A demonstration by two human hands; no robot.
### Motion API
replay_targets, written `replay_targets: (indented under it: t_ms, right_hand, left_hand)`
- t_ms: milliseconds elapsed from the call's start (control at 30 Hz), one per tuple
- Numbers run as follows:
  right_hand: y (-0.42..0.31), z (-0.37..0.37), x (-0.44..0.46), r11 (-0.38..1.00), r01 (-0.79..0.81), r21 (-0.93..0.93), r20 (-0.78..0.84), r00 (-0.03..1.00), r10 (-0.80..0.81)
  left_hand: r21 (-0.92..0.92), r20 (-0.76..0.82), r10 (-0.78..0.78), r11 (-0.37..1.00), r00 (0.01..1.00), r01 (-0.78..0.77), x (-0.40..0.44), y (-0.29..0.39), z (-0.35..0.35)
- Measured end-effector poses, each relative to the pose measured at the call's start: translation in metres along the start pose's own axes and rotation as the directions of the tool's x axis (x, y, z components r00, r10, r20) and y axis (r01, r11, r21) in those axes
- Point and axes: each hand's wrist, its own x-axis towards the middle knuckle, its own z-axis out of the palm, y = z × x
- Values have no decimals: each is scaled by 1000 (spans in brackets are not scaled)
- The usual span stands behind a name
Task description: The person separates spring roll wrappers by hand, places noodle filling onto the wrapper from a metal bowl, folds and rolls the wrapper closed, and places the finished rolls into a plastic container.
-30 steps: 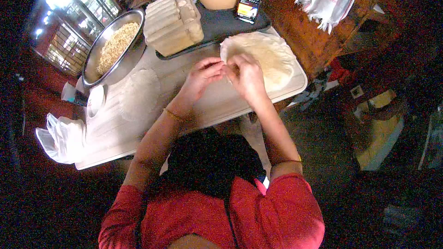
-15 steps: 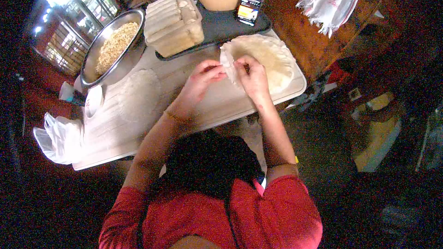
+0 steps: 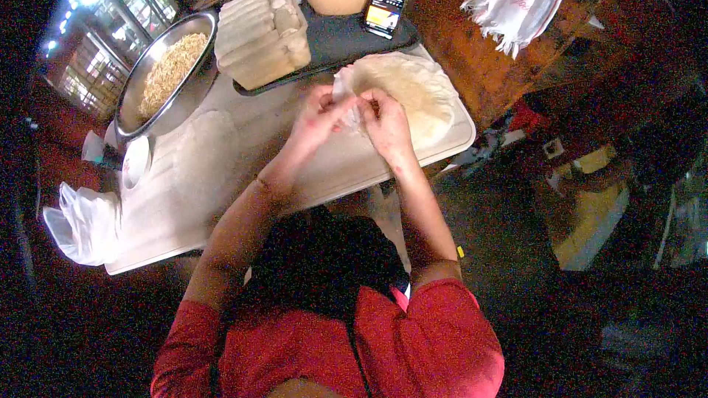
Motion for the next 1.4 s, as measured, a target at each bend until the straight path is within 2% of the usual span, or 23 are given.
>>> replay_targets:
  t_ms: [133,200,267,333,367,433,467,533,567,600,667,733,833,900,967,1000,1033,1067,1133,1267,1300,1367,1400]
  right_hand:
    - [19,-1,6,998,31,46,-226,974,-20]
    - [31,-9,13,918,31,395,-358,926,123]
    - [30,-23,14,777,-57,627,-326,886,328]
    - [17,-30,13,637,-74,768,-242,886,395]
    - [19,-31,12,637,-74,767,-243,886,395]
    - [26,-33,12,696,-96,712,-222,909,353]
    - [27,-33,11,696,-95,712,-225,908,354]
    - [26,-30,11,775,-68,628,-243,929,278]
    - [32,-30,14,794,-71,604,-235,936,263]
    - [34,-28,14,793,-72,605,-231,937,261]
    - [35,-24,13,925,36,378,-340,935,103]
    - [26,-26,6,936,24,351,-323,941,97]
    - [12,-17,-7,994,113,-3,-329,938,-107]
    - [10,-13,-6,996,52,-69,-326,943,-72]
    - [-6,-12,0,993,65,-94,-365,926,-95]
    - [-20,-17,3,978,42,-203,-405,906,-123]
    - [-25,-27,7,961,-54,-272,-389,919,-58]
    - [-8,-36,16,944,48,-326,-406,895,-186]
    - [-20,-57,30,867,-26,-498,-374,908,-189]
    - [-30,-107,73,619,256,-743,-268,733,-625]
    - [-42,-115,81,610,132,-781,-274,806,-525]
    - [-65,-132,99,558,162,-814,-256,763,-593]
    - [-74,-143,107,511,191,-838,-232,722,-652]
  left_hand:
    - [-24,56,15,1000,998,-14,10,-23,-7]
    - [-33,55,55,998,997,-53,11,-30,-7]
    - [-44,45,98,994,994,-96,13,-32,-11]
    - [381,57,70,920,996,-86,14,-21,-14]
    - [381,58,70,921,996,-87,11,-18,-11]
    - [765,-2,642,495,767,-412,-2,-5,4]
    - [764,0,642,495,767,-414,-8,1,8]
    - [802,414,725,-4,550,-598,-20,13,16]
    - [726,470,686,58,556,-685,-23,19,25]
    - [729,467,686,57,558,-682,-21,14,30]
    - [783,397,585,185,707,-593,-13,-4,36]
    - [786,389,594,184,704,-590,-10,-8,37]
    - [791,450,646,31,616,-611,-6,-14,33]
    - [791,483,571,40,663,-610,-7,-9,32]
    - [813,549,526,-157,649,-561,-10,-12,27]
    - [802,440,579,91,686,-591,-7,-20,31]
    - [824,389,594,117,704,-554,-4,-27,36]
    - [839,423,598,25,680,-543,-4,-32,37]
    - [822,362,570,178,737,-541,-11,-29,39]
    - [813,374,636,125,675,-569,-9,-29,39]
    - [817,380,619,124,687,-564,-7,-31,39]
    - [803,402,610,124,683,-583,-7,-29,39]
    - [827,444,584,23,679,-561,-9,-26,37]
